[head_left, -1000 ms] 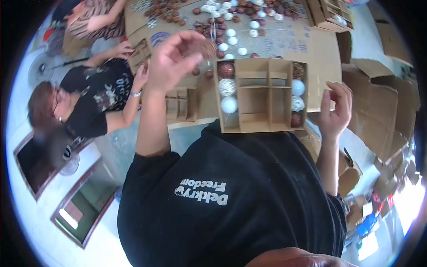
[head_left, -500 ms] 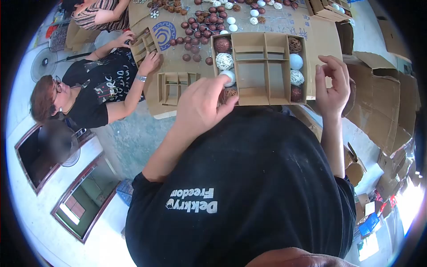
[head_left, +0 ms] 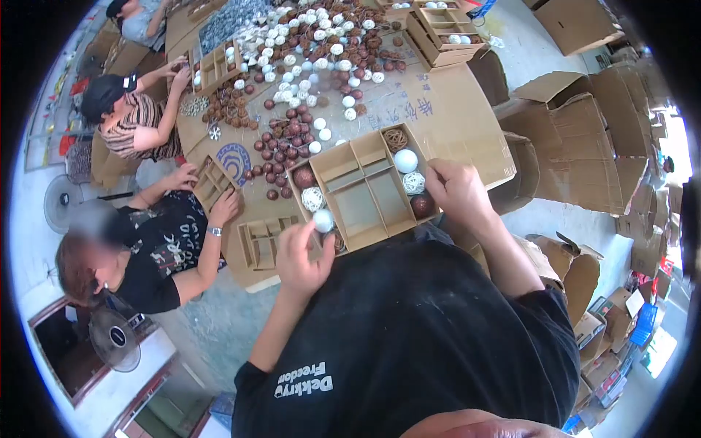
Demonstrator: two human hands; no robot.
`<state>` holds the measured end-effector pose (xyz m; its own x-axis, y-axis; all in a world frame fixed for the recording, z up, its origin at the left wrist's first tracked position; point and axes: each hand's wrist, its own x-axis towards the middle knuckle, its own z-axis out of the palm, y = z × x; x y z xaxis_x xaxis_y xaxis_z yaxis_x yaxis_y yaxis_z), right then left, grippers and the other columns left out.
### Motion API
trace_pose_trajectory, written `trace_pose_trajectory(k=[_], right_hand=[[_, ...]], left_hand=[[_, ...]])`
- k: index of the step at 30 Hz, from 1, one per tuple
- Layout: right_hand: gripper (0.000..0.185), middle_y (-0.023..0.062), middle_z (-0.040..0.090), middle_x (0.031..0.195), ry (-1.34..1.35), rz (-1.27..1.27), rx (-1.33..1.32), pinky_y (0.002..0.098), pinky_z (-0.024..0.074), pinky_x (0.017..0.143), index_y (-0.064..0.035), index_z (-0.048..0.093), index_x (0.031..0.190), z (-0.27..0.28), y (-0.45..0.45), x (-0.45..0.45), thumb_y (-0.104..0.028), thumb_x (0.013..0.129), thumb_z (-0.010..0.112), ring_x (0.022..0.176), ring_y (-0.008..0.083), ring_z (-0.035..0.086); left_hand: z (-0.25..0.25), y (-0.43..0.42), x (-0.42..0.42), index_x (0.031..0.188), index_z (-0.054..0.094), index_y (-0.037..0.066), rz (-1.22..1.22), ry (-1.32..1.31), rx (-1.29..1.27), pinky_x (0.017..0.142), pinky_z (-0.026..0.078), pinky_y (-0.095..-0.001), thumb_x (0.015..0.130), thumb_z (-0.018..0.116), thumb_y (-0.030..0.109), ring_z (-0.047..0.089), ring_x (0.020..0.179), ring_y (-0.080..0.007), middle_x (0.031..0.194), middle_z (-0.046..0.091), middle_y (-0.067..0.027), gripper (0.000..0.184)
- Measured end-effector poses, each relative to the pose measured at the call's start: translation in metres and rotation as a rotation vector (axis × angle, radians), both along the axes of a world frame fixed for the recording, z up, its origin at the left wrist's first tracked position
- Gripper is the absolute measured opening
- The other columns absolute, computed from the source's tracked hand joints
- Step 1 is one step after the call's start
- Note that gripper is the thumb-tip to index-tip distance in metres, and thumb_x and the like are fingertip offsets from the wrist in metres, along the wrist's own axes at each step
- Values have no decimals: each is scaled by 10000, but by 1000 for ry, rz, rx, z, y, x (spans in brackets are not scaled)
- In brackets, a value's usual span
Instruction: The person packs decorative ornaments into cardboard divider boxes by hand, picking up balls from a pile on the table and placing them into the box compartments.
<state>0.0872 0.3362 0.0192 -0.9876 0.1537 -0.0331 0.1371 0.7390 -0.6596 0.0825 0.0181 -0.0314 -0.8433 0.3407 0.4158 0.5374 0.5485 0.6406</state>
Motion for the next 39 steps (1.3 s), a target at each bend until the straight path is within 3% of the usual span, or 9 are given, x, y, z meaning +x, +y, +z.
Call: trace_pose_trajectory(k=[4, 12, 14, 17, 20, 22, 26, 30, 39], right_hand=[[214, 248, 654, 762, 84, -178, 77, 457, 534, 648, -15, 710, 872, 26, 47, -46, -209, 921, 635, 711, 410, 689], [361, 206, 759, 903, 183, -531, 606, 456, 590, 833, -30, 768, 932, -130, 303, -286, -343, 934, 587, 927, 368, 745], [392, 182, 773, 1004, -163, -273, 1057, 436, 591, 845, -45, 773, 990, -150, 324, -314, -389, 949, 588, 961, 327, 754], [411, 131, 778, 819, -172, -534, 765, 394, 589, 830, -33, 780, 963, -192, 327, -324, -384, 971, 566, 847, 262, 768], [501, 199, 765, 916, 159, -922, -37, 437, 566, 840, 28, 755, 934, -165, 268, -297, -439, 975, 577, 937, 333, 743], [465, 218, 753, 980, 415, -948, 147, 446, 560, 833, 30, 747, 961, -191, 233, -275, -414, 963, 611, 968, 326, 731], [296, 174, 755, 1012, 36, -322, 0, 458, 550, 879, -108, 757, 1095, -270, 118, -266, -334, 941, 644, 984, 378, 716], [505, 318, 575, 1341, -188, 80, 137, 511, 527, 993, -71, 608, 1317, -361, 48, -308, -368, 916, 689, 1162, 458, 630], [558, 152, 726, 1123, -74, -163, 29, 412, 560, 839, -35, 606, 1263, -211, 56, -194, -386, 864, 776, 930, 319, 710]], left_hand=[[-23, -13, 13, 1350, 485, -21, 100, -135, 569, 797, 478, -307, 917, 641, 14, 535, 871, -153, 1119, 523, -125, 462], [-53, -35, 13, 1354, 492, 5, 268, -433, 337, 793, 463, -265, 960, 594, 25, 520, 867, -115, 1160, 518, -81, 408], [-61, -33, 4, 1324, 524, 8, 319, -464, 220, 811, 474, -281, 956, 617, 28, 531, 863, -123, 1182, 513, -91, 380], [-102, -37, -7, 1301, 551, 26, 396, -614, 240, 807, 476, -251, 1001, 636, 90, 550, 867, -104, 1126, 564, -57, 318], [-115, -41, -17, 1284, 564, 29, 498, -763, 451, 806, 480, -247, 1033, 608, 120, 544, 878, -89, 1112, 573, -38, 271], [-127, -45, -24, 1272, 570, 27, 540, -823, 491, 801, 486, -248, 1050, 597, 149, 552, 890, -86, 1085, 588, -24, 255], [-164, -50, -40, 1174, 624, -1, 576, -835, 330, 791, 510, -263, 1037, 630, 174, 606, 883, -100, 967, 644, -38, 223], [-192, -37, -77, 1093, 668, 8, 526, -827, 56, 817, 540, -315, 993, 678, 175, 671, 883, -166, 998, 704, -100, 194], [-265, -16, -134, 1177, 677, 66, 281, -594, -206, 947, 519, -477, 870, 718, 287, 631, 1098, -395, 1087, 677, -213, 380]])
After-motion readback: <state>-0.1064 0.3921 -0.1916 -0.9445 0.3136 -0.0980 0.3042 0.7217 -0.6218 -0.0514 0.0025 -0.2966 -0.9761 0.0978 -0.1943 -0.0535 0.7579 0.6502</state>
